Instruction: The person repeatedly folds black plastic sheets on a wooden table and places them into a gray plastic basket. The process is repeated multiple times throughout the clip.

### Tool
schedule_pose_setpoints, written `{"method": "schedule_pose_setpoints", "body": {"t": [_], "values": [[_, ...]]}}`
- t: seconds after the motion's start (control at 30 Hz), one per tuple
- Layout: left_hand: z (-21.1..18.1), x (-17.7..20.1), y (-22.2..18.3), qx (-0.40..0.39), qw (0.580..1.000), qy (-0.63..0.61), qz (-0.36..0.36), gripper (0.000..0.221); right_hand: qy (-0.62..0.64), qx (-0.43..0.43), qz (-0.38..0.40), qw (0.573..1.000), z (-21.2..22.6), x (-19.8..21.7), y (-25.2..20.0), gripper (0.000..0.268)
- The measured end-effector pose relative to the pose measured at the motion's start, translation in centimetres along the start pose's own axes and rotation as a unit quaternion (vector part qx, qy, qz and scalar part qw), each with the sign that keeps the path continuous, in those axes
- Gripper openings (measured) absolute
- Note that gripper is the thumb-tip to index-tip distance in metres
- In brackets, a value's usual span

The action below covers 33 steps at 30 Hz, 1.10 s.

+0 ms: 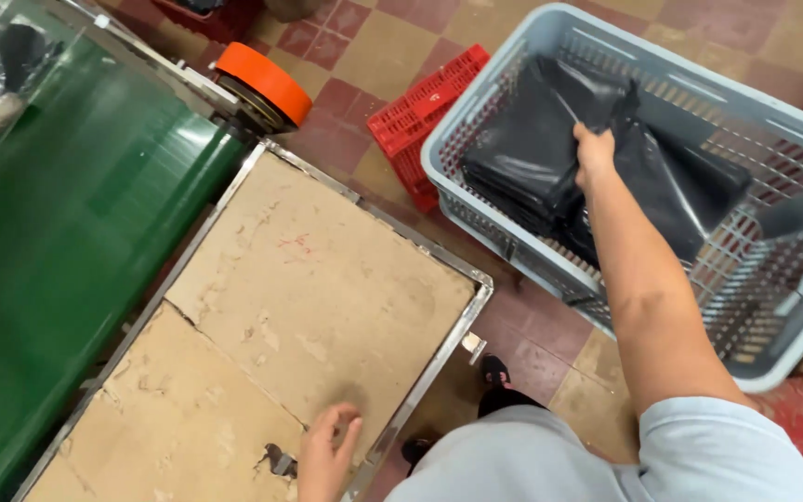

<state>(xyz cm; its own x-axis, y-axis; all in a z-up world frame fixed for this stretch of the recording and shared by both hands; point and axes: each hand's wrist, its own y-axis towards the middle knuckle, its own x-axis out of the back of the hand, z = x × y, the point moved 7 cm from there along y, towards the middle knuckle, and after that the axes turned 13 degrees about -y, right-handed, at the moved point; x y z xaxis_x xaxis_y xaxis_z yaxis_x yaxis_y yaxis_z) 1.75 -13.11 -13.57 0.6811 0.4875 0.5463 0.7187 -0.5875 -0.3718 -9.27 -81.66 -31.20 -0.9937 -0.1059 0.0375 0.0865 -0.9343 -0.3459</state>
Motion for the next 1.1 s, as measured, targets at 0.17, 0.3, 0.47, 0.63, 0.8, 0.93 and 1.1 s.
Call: {"method": "schedule_pose_setpoints", "body": {"t": [0.17, 0.3, 0.47, 0.63, 0.8, 0.93, 1.1], "values": [[-0.1, 0.8, 0.2, 0.067, 0.998, -0.008, -0.021, 0.024, -0.038, -0.019, -0.055, 0.998, -4.8, 1.2, 3.2, 0.032], [-0.6, 0.1, 0.4, 0.115, 0.993, 0.011, 0.027, 0.031, -0.095, 0.036, -0.078, 0.992, -2.4, 1.5, 2.4, 0.045], [1.0, 0.9, 0.6, 0.071, 0.997, -0.012, 0.022, 0.023, -0.226, 0.084, -0.099, 0.965, 0.9, 2.9, 1.1, 0.054], [6.2, 1.6, 0.2, 0.085, 0.994, -0.001, 0.069, 0.024, -0.413, 0.184, -0.166, 0.876, 9.2, 4.7, -7.9, 0.065], [14.9, 1.9, -0.2, 0.045, 0.997, -0.008, 0.062, 0.021, -0.266, 0.632, -0.110, 0.719, 17.5, -0.9, -32.9, 0.028], [17.5, 5.4, -3.3, -0.013, 0.999, -0.029, 0.016, 0.020, -0.264, 0.656, 0.007, 0.707, 9.8, -8.1, -44.4, 0.020], [21.4, 11.1, -9.4, 0.161, 0.985, -0.028, 0.051, 0.020, -0.291, 0.555, 0.251, 0.737, -4.9, -19.7, -53.4, 0.020]]}}
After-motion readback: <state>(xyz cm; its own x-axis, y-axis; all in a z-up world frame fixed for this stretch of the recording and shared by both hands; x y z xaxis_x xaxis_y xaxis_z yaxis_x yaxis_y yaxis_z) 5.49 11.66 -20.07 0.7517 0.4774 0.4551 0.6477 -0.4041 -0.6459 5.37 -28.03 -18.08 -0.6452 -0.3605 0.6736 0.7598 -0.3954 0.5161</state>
